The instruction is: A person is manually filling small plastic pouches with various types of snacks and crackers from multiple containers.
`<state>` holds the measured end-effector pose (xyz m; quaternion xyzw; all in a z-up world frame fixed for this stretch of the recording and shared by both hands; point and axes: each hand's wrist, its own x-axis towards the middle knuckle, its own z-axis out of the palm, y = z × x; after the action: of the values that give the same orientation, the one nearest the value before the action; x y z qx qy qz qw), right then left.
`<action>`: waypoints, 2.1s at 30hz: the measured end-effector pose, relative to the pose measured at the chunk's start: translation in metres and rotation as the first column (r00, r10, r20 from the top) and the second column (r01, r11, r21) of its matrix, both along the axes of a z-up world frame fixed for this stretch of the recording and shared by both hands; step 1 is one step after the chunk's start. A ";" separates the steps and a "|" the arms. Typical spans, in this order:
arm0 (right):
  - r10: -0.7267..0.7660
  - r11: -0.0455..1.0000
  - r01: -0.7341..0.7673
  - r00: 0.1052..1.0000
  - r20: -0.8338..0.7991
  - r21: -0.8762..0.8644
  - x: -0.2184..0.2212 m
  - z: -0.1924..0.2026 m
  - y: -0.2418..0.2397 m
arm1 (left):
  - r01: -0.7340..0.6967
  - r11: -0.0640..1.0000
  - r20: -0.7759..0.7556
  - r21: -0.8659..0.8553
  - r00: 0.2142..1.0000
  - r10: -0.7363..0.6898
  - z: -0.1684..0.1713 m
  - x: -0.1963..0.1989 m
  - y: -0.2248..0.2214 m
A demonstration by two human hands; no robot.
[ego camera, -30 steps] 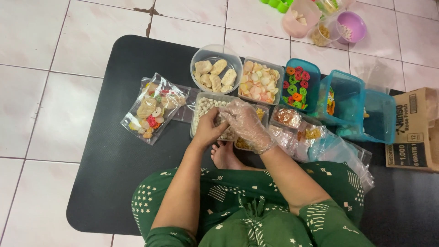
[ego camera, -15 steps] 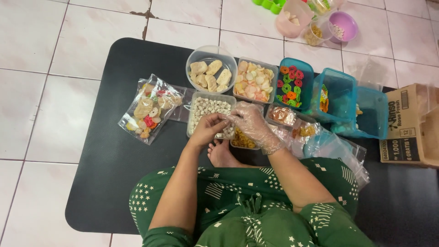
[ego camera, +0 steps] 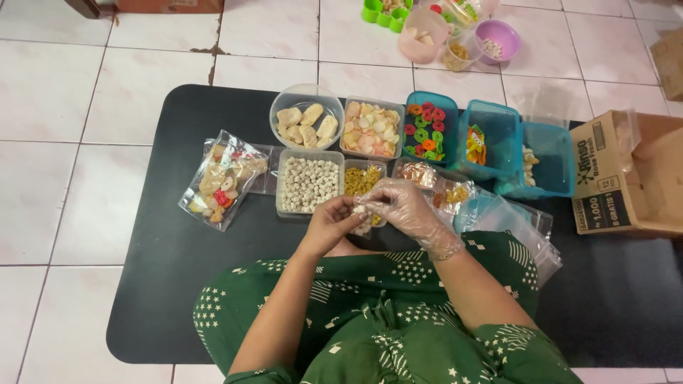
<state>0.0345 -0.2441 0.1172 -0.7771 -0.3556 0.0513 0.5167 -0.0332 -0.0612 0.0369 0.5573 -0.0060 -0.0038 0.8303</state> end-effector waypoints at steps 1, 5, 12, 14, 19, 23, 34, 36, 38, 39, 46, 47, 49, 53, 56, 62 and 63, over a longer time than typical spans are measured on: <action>-0.012 1.000 0.012 1.000 -0.005 0.003 -0.006 0.005 -0.004 | 0.002 1.000 0.006 0.018 1.000 -0.002 0.005 -0.004 -0.007; -0.001 0.999 0.004 0.999 -0.044 0.051 -0.024 0.035 -0.019 | -0.013 0.999 0.023 0.048 1.000 0.011 0.019 -0.015 -0.022; -0.036 0.994 0.040 0.999 -0.036 0.102 -0.046 0.043 -0.051 | -0.045 0.990 0.045 0.137 0.998 0.039 0.046 -0.040 -0.043; -0.089 0.992 0.086 0.996 0.030 0.095 -0.053 0.043 -0.060 | -0.066 0.983 0.008 0.173 0.998 0.066 0.057 -0.045 -0.048; -0.125 0.988 0.118 0.990 0.064 0.100 -0.066 0.054 -0.077 | -0.027 0.990 -0.005 0.136 1.000 0.028 0.068 -0.052 -0.065; -0.122 0.987 0.111 0.988 0.099 0.116 -0.074 0.064 -0.084 | -0.010 0.990 -0.019 0.140 1.000 0.012 0.058 -0.054 -0.073; -0.151 0.977 0.126 0.979 0.139 0.172 -0.087 0.068 -0.104 | -0.073 0.924 0.093 0.376 0.995 0.040 0.096 -0.070 -0.101; -0.158 0.976 0.131 0.976 0.149 0.173 -0.089 0.069 -0.109 | -0.063 0.931 0.090 0.360 0.995 0.032 0.095 -0.070 -0.102; -0.163 0.982 0.144 0.975 0.149 0.126 -0.092 0.074 -0.114 | 0.047 0.964 0.017 0.263 0.998 -0.053 0.094 -0.071 -0.099; -0.165 0.981 0.146 0.975 0.149 0.128 -0.092 0.074 -0.116 | 0.048 0.963 0.017 0.266 0.998 -0.055 0.092 -0.071 -0.099; -0.091 0.986 0.077 0.992 0.089 0.150 -0.097 0.073 -0.121 | 0.001 0.969 0.070 0.248 0.997 -0.019 0.089 -0.079 -0.110; -0.071 0.986 0.057 0.994 0.089 0.155 -0.098 0.074 -0.119 | -0.045 0.945 0.128 0.323 0.992 0.003 0.090 -0.081 -0.110; -0.059 0.979 0.051 0.998 0.034 0.196 -0.102 0.068 -0.122 | -0.070 0.928 0.182 0.365 0.983 0.003 0.094 -0.082 -0.111; -0.067 0.978 0.067 0.998 -0.006 0.197 -0.103 0.064 -0.124 | -0.037 0.956 0.198 0.291 0.980 -0.023 0.098 -0.084 -0.112; -0.041 0.980 0.027 0.997 0.068 0.199 -0.104 0.081 -0.124 | 0.014 0.971 0.171 0.240 0.984 -0.056 0.086 -0.081 -0.110; -0.072 0.979 0.082 0.996 -0.060 0.186 -0.107 0.069 -0.127 | -0.049 0.965 0.310 0.257 0.950 -0.035 0.095 -0.082 -0.111; -0.075 0.979 0.085 0.995 -0.061 0.186 -0.106 0.063 -0.128 | -0.045 0.965 0.309 0.257 0.950 -0.038 0.096 -0.083 -0.112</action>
<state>-0.0716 -0.3723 0.1800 -0.7367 -0.3133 0.0174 0.5990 -0.1159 -0.1730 0.1328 0.6553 -0.1353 0.0849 0.7383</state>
